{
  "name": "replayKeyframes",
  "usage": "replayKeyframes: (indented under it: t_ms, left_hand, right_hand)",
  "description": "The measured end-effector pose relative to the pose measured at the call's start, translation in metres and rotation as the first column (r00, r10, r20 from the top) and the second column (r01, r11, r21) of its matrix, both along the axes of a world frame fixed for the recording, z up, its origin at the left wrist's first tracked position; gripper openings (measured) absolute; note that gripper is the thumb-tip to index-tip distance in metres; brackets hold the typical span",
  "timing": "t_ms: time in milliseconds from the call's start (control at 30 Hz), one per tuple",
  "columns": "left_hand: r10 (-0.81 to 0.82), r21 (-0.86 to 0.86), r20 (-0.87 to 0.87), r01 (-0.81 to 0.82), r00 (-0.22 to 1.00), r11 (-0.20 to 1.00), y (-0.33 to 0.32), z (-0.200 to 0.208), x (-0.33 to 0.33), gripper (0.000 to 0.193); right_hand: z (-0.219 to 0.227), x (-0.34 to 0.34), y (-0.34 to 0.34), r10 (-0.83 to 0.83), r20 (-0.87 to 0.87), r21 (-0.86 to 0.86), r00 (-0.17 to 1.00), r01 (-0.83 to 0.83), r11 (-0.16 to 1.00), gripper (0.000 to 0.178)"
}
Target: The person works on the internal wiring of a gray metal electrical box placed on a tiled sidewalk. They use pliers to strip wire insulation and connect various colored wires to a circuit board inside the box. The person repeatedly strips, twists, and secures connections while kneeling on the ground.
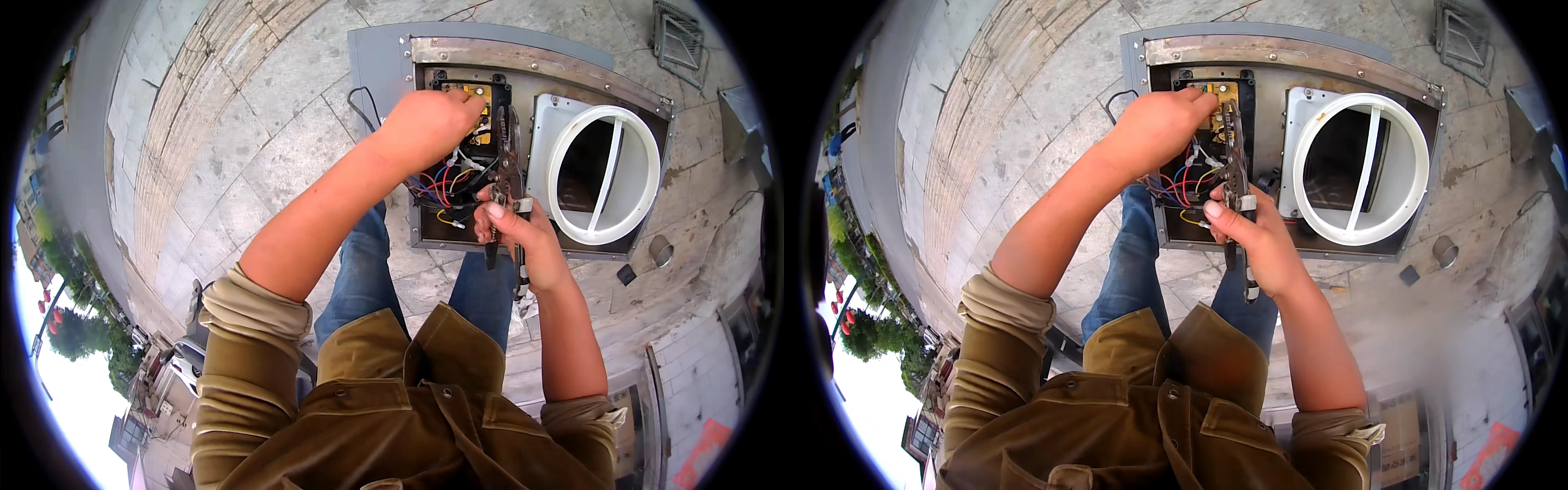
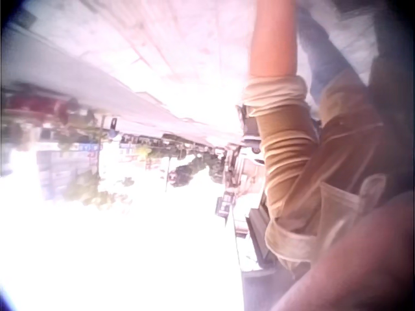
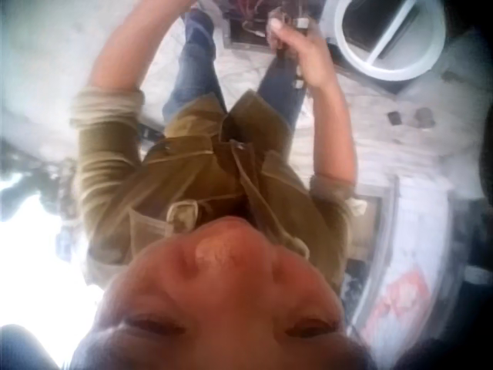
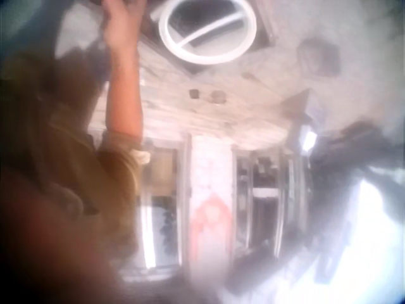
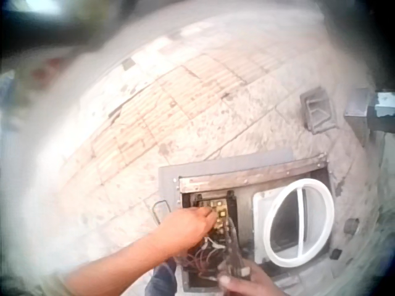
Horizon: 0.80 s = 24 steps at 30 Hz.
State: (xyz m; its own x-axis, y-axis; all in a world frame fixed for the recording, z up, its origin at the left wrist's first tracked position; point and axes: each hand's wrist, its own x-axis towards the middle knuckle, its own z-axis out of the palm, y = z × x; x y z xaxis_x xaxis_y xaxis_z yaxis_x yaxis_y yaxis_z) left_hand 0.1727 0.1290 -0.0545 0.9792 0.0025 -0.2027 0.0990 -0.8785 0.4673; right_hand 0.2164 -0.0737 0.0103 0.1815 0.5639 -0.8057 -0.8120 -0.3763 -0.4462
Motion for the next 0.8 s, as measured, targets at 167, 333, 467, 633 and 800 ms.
replayKeyframes:
  t_ms: [167, 333, 467, 633, 800]
  left_hand:
    - [0.584, -0.31, 0.042, -0.545, 0.811, 0.779, -0.042, -0.03, 0.013, 0.012]
    - [0.841, -0.573, -0.298, -0.789, 0.451, 0.22, -0.062, -0.034, 0.015, 0.013]
    - [0.828, -0.633, -0.333, -0.758, 0.452, 0.16, -0.059, -0.036, 0.011, 0.016]
    - [0.818, -0.622, -0.342, -0.764, 0.462, 0.171, -0.056, -0.038, 0.006, 0.015]
    - [0.797, -0.586, -0.359, -0.782, 0.486, 0.213, -0.052, -0.03, 0.006, 0.019]
  right_hand:
    - [-0.018, 0.004, 0.009, -0.111, 0.0, -0.078, 0.994, 0.111, 0.991, 0.035]
    - [-0.038, 0.006, 0.015, -0.042, 0.023, -0.097, 0.999, 0.044, 0.994, 0.033]
    - [-0.041, 0.011, 0.023, 0.014, 0.042, -0.155, 0.999, -0.007, 0.988, 0.031]
    - [-0.047, 0.016, 0.024, 0.137, 0.059, -0.22, 0.989, -0.121, 0.968, 0.03]
    - [-0.052, 0.02, 0.019, 0.17, 0.085, -0.218, 0.982, -0.148, 0.965, 0.033]
